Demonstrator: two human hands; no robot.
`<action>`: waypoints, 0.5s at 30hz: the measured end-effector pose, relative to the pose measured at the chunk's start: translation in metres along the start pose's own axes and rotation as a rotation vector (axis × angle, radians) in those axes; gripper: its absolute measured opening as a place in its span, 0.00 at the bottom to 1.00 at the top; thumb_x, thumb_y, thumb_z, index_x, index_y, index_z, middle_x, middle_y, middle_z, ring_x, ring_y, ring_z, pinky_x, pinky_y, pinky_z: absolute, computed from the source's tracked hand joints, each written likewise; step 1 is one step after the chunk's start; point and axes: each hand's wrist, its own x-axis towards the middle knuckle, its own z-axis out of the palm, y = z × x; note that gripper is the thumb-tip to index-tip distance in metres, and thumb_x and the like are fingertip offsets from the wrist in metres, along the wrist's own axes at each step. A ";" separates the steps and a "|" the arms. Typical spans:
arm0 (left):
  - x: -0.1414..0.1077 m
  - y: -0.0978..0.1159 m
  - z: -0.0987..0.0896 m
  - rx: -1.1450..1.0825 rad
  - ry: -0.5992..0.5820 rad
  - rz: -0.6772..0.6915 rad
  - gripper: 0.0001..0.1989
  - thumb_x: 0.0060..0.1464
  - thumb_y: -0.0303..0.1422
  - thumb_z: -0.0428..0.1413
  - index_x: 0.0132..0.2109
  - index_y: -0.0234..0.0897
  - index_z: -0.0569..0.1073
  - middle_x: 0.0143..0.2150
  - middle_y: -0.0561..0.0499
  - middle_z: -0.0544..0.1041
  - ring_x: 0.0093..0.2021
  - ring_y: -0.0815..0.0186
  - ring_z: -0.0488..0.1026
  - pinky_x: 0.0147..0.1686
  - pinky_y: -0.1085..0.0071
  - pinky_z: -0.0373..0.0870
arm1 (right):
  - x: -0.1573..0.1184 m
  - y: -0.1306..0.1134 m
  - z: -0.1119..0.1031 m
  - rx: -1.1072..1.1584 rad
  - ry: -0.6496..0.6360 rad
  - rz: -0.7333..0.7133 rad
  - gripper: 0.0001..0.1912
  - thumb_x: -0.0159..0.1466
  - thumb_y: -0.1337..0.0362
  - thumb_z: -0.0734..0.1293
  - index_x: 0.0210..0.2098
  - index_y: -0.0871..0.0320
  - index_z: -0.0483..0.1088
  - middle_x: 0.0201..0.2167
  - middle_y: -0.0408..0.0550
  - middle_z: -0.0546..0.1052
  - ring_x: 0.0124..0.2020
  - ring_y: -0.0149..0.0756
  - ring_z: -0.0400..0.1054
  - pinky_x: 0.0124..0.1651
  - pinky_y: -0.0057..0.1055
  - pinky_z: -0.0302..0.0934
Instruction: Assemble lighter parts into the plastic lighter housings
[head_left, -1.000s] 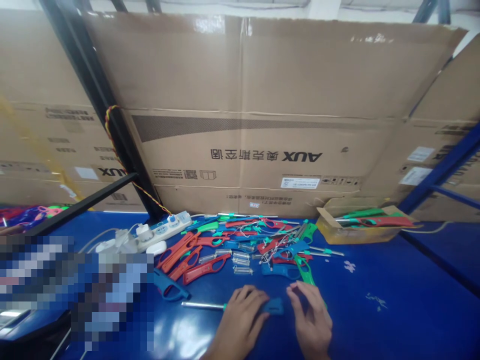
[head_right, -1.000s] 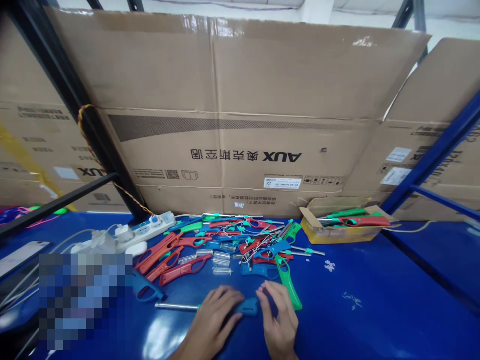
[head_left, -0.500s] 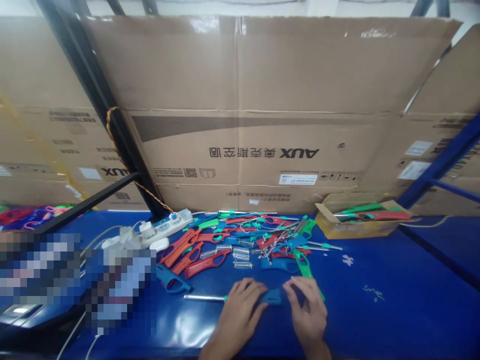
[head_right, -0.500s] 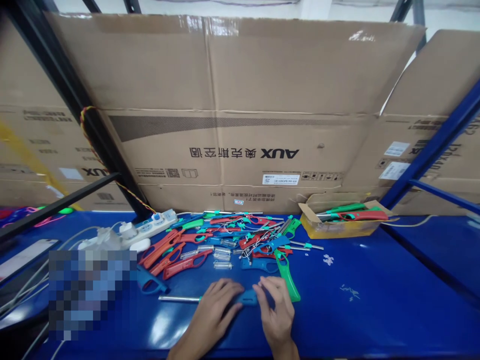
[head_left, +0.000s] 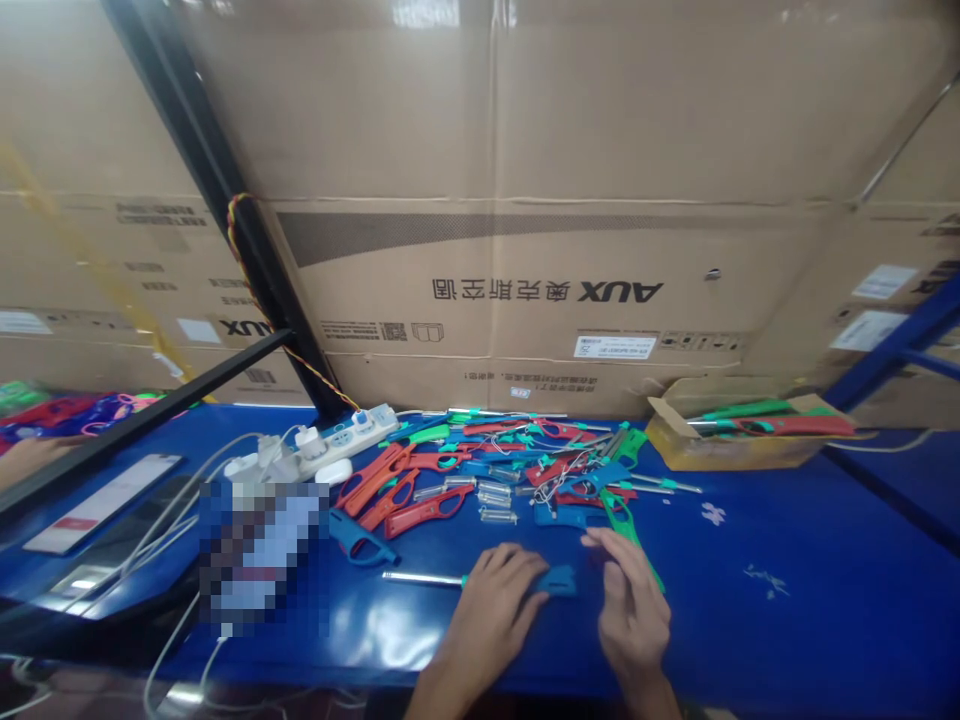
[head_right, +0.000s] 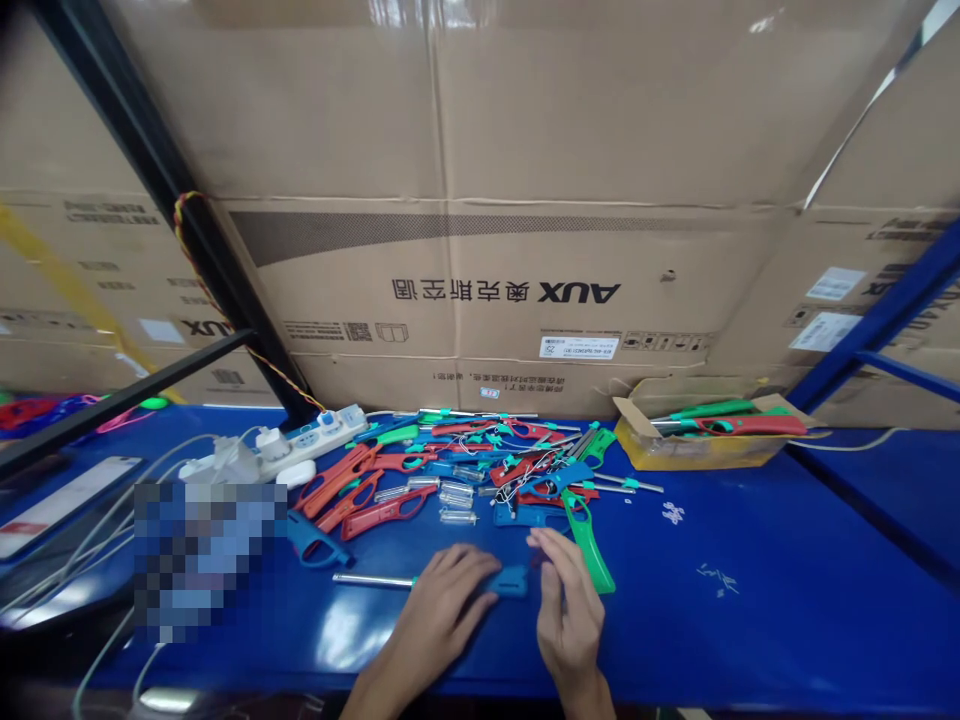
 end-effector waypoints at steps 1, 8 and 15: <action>0.000 0.000 0.001 0.009 0.000 0.007 0.13 0.65 0.29 0.55 0.56 0.43 0.70 0.52 0.52 0.76 0.54 0.61 0.69 0.53 0.61 0.67 | -0.001 0.000 0.000 0.009 -0.005 0.011 0.19 0.68 0.75 0.60 0.55 0.56 0.70 0.43 0.52 0.78 0.43 0.40 0.75 0.43 0.39 0.73; -0.002 -0.002 0.008 0.097 0.048 0.095 0.13 0.68 0.30 0.48 0.56 0.39 0.70 0.52 0.47 0.77 0.53 0.57 0.71 0.55 0.56 0.67 | -0.001 0.002 -0.002 0.001 0.034 0.006 0.19 0.64 0.75 0.67 0.52 0.54 0.72 0.35 0.47 0.76 0.35 0.36 0.73 0.35 0.34 0.72; -0.002 -0.005 0.012 0.087 0.054 0.096 0.13 0.68 0.29 0.48 0.57 0.38 0.69 0.53 0.47 0.77 0.53 0.56 0.72 0.54 0.56 0.68 | 0.000 -0.002 -0.001 -0.004 -0.005 0.008 0.22 0.66 0.77 0.62 0.56 0.56 0.69 0.39 0.50 0.78 0.39 0.39 0.75 0.37 0.38 0.73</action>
